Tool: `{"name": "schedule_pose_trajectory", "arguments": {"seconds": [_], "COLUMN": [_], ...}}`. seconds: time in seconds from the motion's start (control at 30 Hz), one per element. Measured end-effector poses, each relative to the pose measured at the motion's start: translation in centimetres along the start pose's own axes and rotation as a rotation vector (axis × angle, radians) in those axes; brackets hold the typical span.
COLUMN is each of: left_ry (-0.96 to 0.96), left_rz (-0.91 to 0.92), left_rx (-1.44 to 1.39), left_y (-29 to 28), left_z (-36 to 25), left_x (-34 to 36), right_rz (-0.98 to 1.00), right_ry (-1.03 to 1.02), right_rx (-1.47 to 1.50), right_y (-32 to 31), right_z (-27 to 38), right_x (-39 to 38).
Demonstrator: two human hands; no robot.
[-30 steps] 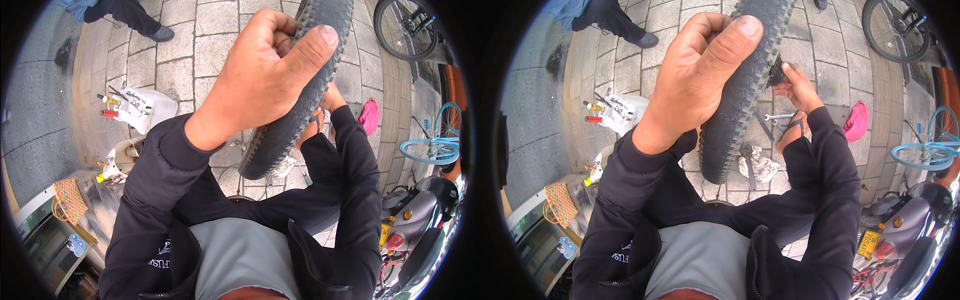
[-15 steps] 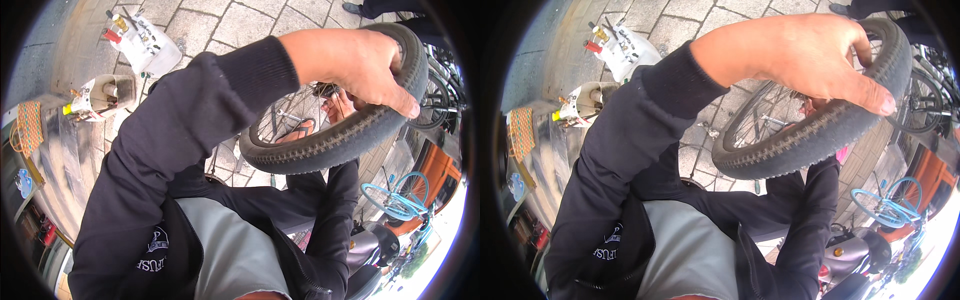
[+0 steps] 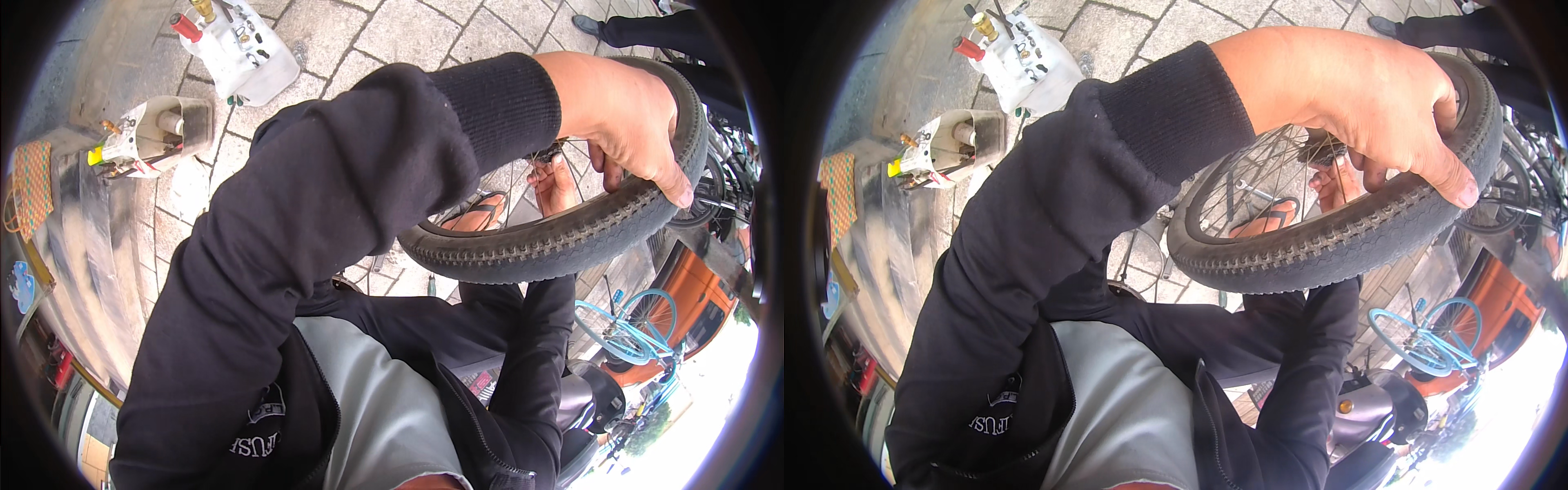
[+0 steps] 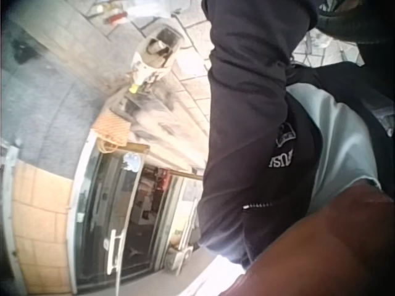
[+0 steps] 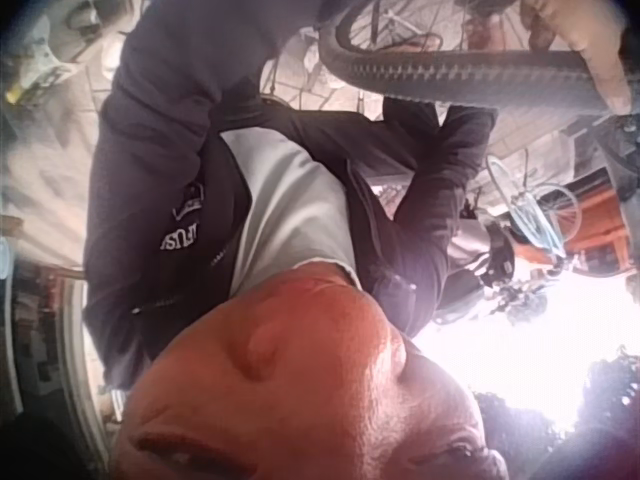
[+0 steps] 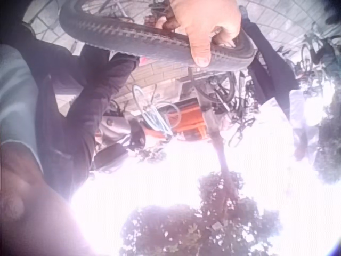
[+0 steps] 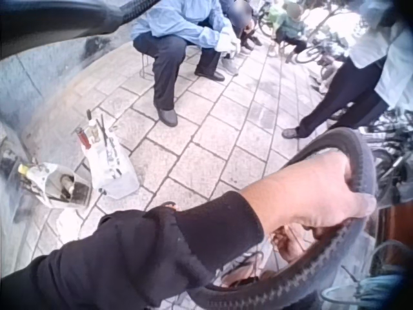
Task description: The person removes a cassette from a bicycle wheel, cleans the hub and cassette with a cloth, and reassembles the components. The person uses a wrench to loosen and tighten the lockring, and wipes the parts with a rag.
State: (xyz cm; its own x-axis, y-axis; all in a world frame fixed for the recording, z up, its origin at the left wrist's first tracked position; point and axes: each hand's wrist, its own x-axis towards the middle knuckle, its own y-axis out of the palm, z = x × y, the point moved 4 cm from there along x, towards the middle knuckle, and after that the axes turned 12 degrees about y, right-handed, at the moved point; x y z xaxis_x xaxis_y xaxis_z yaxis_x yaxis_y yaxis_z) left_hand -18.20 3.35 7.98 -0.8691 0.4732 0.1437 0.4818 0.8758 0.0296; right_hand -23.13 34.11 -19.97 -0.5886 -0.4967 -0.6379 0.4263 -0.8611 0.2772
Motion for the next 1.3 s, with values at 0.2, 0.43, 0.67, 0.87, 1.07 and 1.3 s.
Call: {"name": "schedule_pose_trajectory", "arguments": {"seconds": [0.2,0.43,0.67,0.87,1.07,1.3], "left_ry": [0.001,0.006,-0.014,0.018,0.047,0.038], "left_rz": [-0.010,-0.008,0.001,-0.019,-0.070,-0.033], "left_rx": [-0.015,0.001,0.008,-0.028,-0.017,-0.061], "left_y": [0.1,-0.2,0.2,0.5,0.5,0.8], "left_z": [0.2,-0.2,-0.1,0.5,0.9,1.0], "left_x": [-0.1,0.1,-0.1,0.2,0.6,0.6], "right_rz": [-0.070,-0.172,-0.352,-0.315,-0.228,-0.404], "right_ry": [0.046,0.102,0.150,0.427,-0.295,-0.030], "right_rx": [0.009,0.088,0.029,0.011,0.031,0.066], "right_y": [-0.1,-0.9,-1.3,-0.7,4.7,1.5], "right_z": [-0.1,-0.6,-0.7,-0.3,2.3,0.9], "right_x": [0.0,0.6,1.0,0.1,-2.9,-0.7]}}
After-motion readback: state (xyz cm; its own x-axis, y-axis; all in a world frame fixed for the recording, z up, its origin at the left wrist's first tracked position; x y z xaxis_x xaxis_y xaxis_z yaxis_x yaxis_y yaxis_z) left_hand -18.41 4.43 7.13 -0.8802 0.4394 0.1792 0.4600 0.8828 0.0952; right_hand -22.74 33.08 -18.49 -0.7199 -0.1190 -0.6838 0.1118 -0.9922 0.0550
